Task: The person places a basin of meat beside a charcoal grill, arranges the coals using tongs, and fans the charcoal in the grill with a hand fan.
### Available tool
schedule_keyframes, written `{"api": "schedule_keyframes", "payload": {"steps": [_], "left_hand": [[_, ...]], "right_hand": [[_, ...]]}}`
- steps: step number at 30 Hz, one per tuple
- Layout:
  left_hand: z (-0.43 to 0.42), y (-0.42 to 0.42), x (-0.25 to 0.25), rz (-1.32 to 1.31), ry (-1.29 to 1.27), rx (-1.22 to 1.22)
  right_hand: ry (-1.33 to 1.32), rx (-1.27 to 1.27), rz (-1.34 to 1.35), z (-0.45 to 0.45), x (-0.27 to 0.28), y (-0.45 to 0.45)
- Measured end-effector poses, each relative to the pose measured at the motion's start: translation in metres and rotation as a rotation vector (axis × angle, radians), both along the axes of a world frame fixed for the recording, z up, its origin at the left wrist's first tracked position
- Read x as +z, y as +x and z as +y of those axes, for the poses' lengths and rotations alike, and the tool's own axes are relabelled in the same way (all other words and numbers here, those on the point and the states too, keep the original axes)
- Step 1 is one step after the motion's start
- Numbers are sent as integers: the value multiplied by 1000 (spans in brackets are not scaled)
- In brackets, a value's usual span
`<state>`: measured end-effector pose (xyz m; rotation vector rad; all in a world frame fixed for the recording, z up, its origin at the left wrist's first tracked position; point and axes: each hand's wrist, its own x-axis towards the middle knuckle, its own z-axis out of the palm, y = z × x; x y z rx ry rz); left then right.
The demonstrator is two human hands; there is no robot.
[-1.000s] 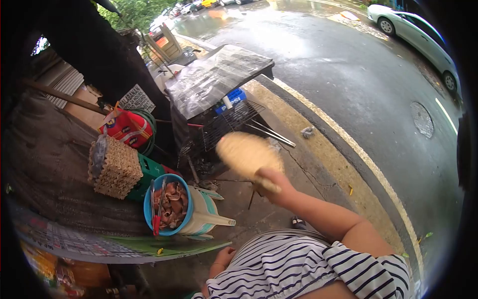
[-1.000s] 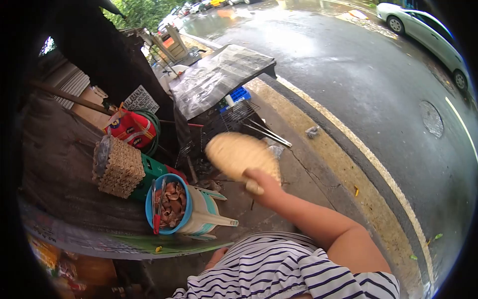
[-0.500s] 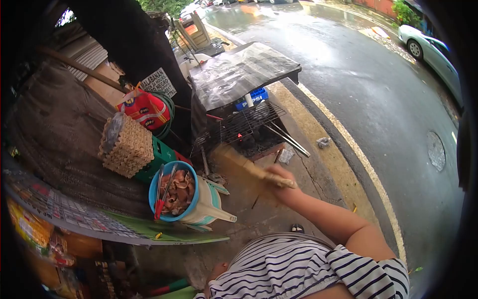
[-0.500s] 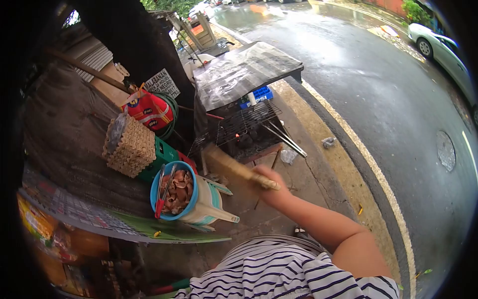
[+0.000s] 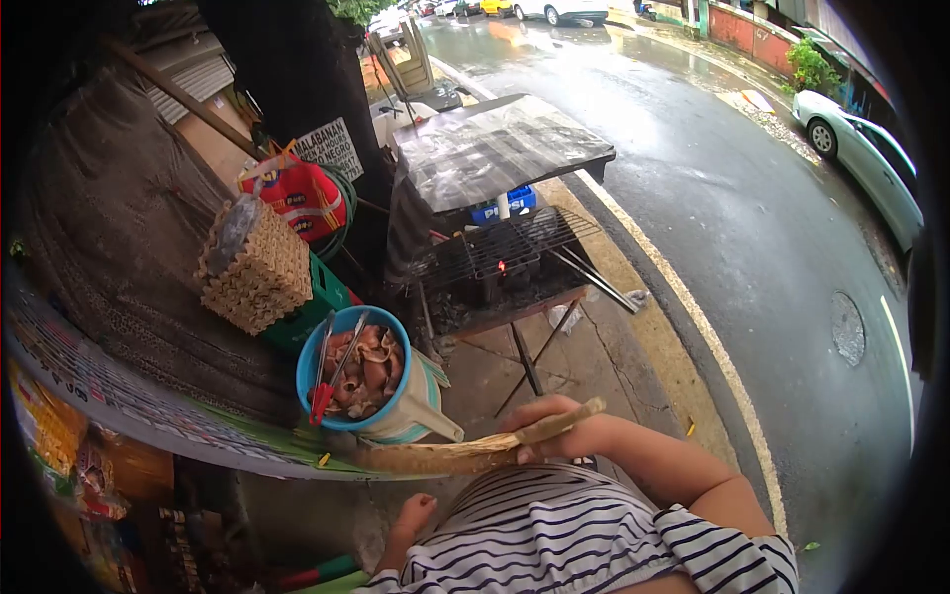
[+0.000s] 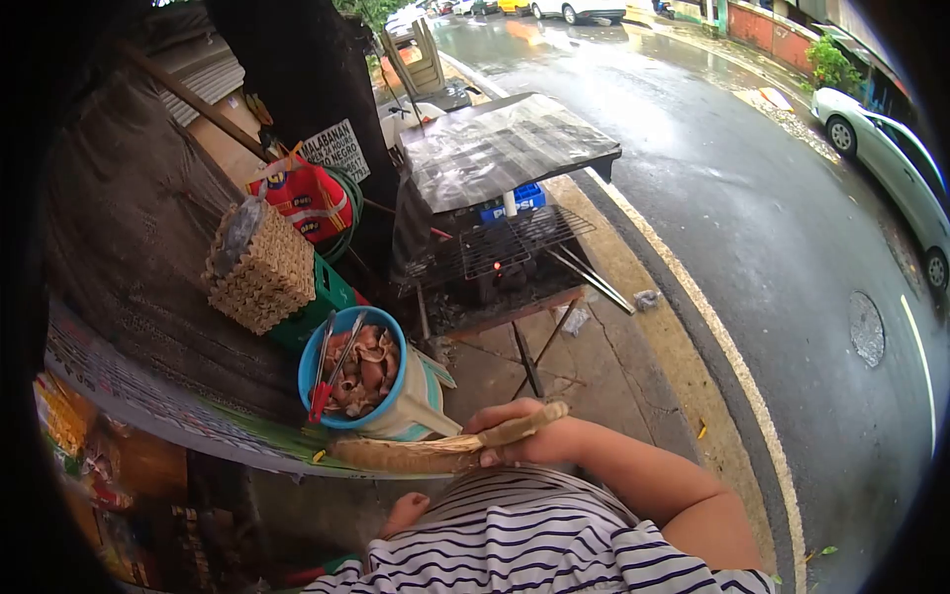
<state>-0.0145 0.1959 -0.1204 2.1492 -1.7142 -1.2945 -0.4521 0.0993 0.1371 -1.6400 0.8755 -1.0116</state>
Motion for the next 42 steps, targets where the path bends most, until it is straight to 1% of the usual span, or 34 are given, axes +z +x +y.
{"api": "schedule_keyframes", "payload": {"steps": [1, 2, 3, 4, 7, 9, 10, 11, 12, 13, 15, 16, 17, 18, 19, 20, 22, 23, 24, 26, 27, 30, 31, 33, 34, 35, 36, 37, 38, 40, 41, 42], "left_hand": [[-4, -1, 9, 12, 27, 19], [-4, 1, 11, 27, 52, 38], [-7, 19, -8, -55, 54, -74], [-3, 30, -13, -67, 90, -86], [-2, 52, -20, -91, 178, -124], [1, 79, -51, -91, 188, -179], [4, 86, -55, -93, 197, -212], [5, 94, -59, -115, 237, -235], [9, 101, -63, -131, 269, -236], [7, 103, -58, -146, 294, -239], [1, 107, -56, -142, 339, -229], [-3, 105, -46, -116, 341, -221], [-6, 103, -31, -96, 350, -215], [-9, 105, -24, -80, 361, -214], [-7, 114, -41, -76, 332, -240], [-9, 118, -43, -94, 342, -275], [-11, 121, -45, -128, 365, -356], [-14, 121, -42, -161, 360, -390], [-18, 119, -42, -144, 363, -380], [-23, 118, -43, -111, 372, -348], [-22, 121, -50, -87, 318, -303], [-21, 117, -45, 12, 303, -117], [-20, 117, -40, -32, 298, -187], [-22, 112, -30, -108, 271, -316], [-27, 116, -47, -86, 222, -310], [-20, 129, -77, -64, 186, -300], [-11, 136, -96, -42, 157, -289], [-10, 136, -95, -36, 144, -260], [-5, 137, -93, -23, 192, -202], [-5, 132, -89, 9, 269, -94], [-3, 132, -92, -12, 226, -144], [-4, 124, -96, -5, 224, -153]], "right_hand": [[0, 96, -7, 6, 4, 7], [29, -175, -62, 0, -3, 10], [52, -445, -111, -13, -15, 8], [67, -712, -158, -21, -20, 8], [137, -531, 12, -5, -18, 28], [-50, -158, -39, 0, -12, 31], [-131, 25, -69, 3, -11, 32], [-79, -333, 47, 3, -14, 35], [102, -653, -68, -8, -17, 45], [107, -796, -12, -16, -31, 43], [141, -846, 79, -26, -56, 43], [185, -751, 114, -15, -71, 50], [218, -493, -75, 4, -63, 66], [-8, -220, 229, 19, -13, 83], [-71, -263, 270, 17, -15, 86], [-129, -310, 309, 17, -21, 86], [275, -821, -288, -7, -60, 80], [61, -1046, 98, -14, -59, 77], [96, -897, 109, -7, -59, 79], [166, -588, 131, 17, -31, 100], [-157, -292, 212, 22, -18, 104], [61, -497, 163, 9, -38, 89], [128, -777, -87, -7, -60, 83], [129, -834, 212, -1, -81, 75], [117, -853, 364, -6, -83, 71], [-24, -440, 306, 9, -46, 83], [-203, -117, 244, 15, -31, 87], [-156, -126, 193, 14, -30, 85], [-107, -139, 142, 14, -31, 84], [299, -753, -183, -4, -40, 82], [89, -862, 15, -11, -37, 79], [-39, -614, 95, -8, -29, 76]]}}
